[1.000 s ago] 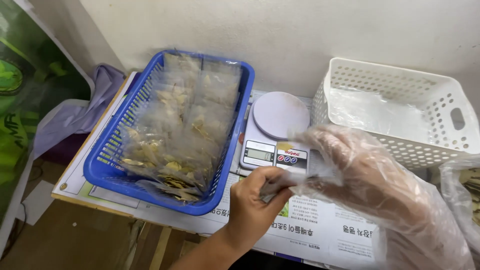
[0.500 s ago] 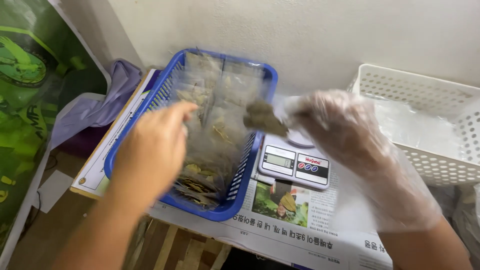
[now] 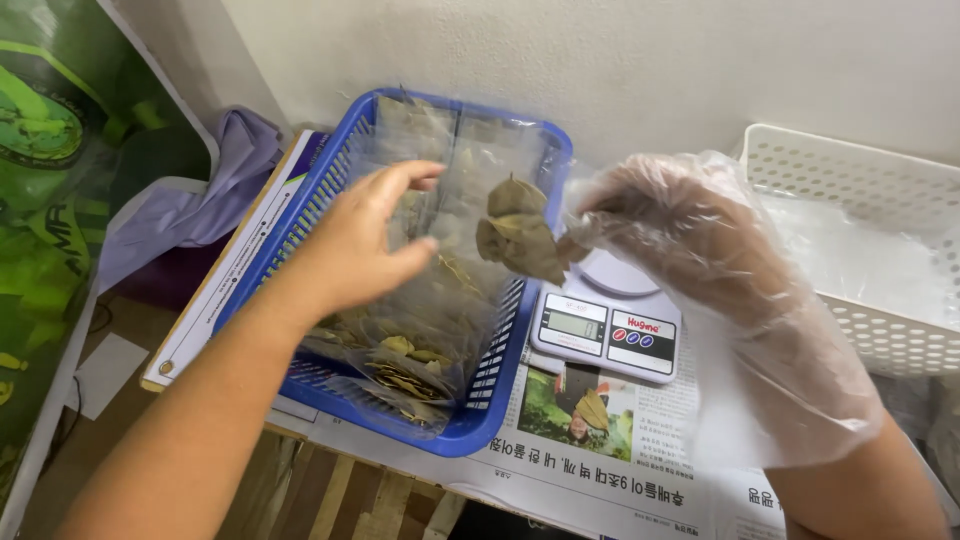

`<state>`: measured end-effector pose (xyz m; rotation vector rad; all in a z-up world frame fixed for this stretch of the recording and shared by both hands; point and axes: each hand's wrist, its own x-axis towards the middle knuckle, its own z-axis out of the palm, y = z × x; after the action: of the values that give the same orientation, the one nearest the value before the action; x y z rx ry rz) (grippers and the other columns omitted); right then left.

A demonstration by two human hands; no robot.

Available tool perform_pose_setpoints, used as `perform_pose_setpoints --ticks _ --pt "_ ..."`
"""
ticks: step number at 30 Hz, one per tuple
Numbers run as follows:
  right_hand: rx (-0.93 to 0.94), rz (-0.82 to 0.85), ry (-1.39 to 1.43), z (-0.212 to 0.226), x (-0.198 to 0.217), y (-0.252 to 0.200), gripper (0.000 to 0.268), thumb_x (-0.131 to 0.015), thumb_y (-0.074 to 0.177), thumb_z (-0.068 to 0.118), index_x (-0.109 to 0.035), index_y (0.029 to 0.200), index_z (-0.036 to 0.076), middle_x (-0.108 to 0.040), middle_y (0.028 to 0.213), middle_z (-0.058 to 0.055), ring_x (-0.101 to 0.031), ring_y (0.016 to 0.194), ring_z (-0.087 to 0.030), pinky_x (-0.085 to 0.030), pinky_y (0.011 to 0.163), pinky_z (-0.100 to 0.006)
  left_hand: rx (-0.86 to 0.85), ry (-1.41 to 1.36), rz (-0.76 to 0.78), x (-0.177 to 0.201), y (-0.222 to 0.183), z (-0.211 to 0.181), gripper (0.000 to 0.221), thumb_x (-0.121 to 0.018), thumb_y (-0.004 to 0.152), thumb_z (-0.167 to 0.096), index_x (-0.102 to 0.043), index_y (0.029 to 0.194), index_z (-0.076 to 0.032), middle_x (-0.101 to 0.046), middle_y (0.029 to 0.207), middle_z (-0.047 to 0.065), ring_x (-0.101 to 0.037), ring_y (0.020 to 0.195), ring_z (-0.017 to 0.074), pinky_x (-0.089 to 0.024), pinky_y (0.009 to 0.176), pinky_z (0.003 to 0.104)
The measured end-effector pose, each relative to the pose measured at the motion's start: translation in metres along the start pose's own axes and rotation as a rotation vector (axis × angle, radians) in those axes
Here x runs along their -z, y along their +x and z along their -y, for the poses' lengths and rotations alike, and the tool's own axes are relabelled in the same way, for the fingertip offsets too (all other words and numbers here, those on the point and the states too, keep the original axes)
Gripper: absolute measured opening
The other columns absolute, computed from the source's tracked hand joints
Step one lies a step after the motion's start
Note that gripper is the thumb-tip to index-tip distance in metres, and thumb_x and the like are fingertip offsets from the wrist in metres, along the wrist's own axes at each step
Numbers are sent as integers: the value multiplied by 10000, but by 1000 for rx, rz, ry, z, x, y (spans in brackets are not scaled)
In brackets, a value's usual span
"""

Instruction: Weighing dried leaves on a digital scale and placing them into small plastic bags.

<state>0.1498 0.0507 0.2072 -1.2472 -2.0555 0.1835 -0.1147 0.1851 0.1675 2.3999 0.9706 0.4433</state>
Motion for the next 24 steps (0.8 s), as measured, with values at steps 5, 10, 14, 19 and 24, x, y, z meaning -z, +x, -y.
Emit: perform_pose_setpoints --ticks 5,10,14,19,24 --pt "-113 136 83 -6 5 -22 97 -633 976 124 -723 1002 150 -762 890 18 -724 795 -94 -607 709 -194 -77 -526 83 -25 -8 -54 744 -844 759 -173 -495 1415 -156 -691 1272 88 -662 1206 211 -539 1086 330" --pt "-47 63 153 -6 0 -41 127 -578 1020 228 -657 957 151 -708 831 39 -618 655 -61 -489 570 -197 102 -564 140 -7 -6 -86 733 -811 787 -202 -529 1464 -207 -786 1140 69 -776 939 164 -735 724 225" --pt "9 -81 380 -20 -7 -50 161 -529 1068 115 -598 1207 69 -675 1060 -105 -683 933 -198 -595 854 -281 45 -60 48 -4 33 14 361 -480 982 -208 -611 1315 -160 -687 1317 76 -640 1228 240 -529 1014 387" --pt "-88 -229 195 -14 -13 -30 189 -633 1033 50 -597 1209 -9 -706 1089 -163 -754 995 -235 -623 914 -287 277 505 266 -16 59 98 690 -331 834 83 -567 1415 -206 -559 1451 160 -448 1363 416 -383 1152 508" --pt "192 -235 -132 -9 -30 19 109 -625 1103 123 -638 1075 19 -783 887 -95 -802 790 -176 -647 670 -273 272 645 456 -22 62 132 638 -540 804 -69 -514 1429 -193 -548 1393 159 -406 1366 388 -414 1128 444"
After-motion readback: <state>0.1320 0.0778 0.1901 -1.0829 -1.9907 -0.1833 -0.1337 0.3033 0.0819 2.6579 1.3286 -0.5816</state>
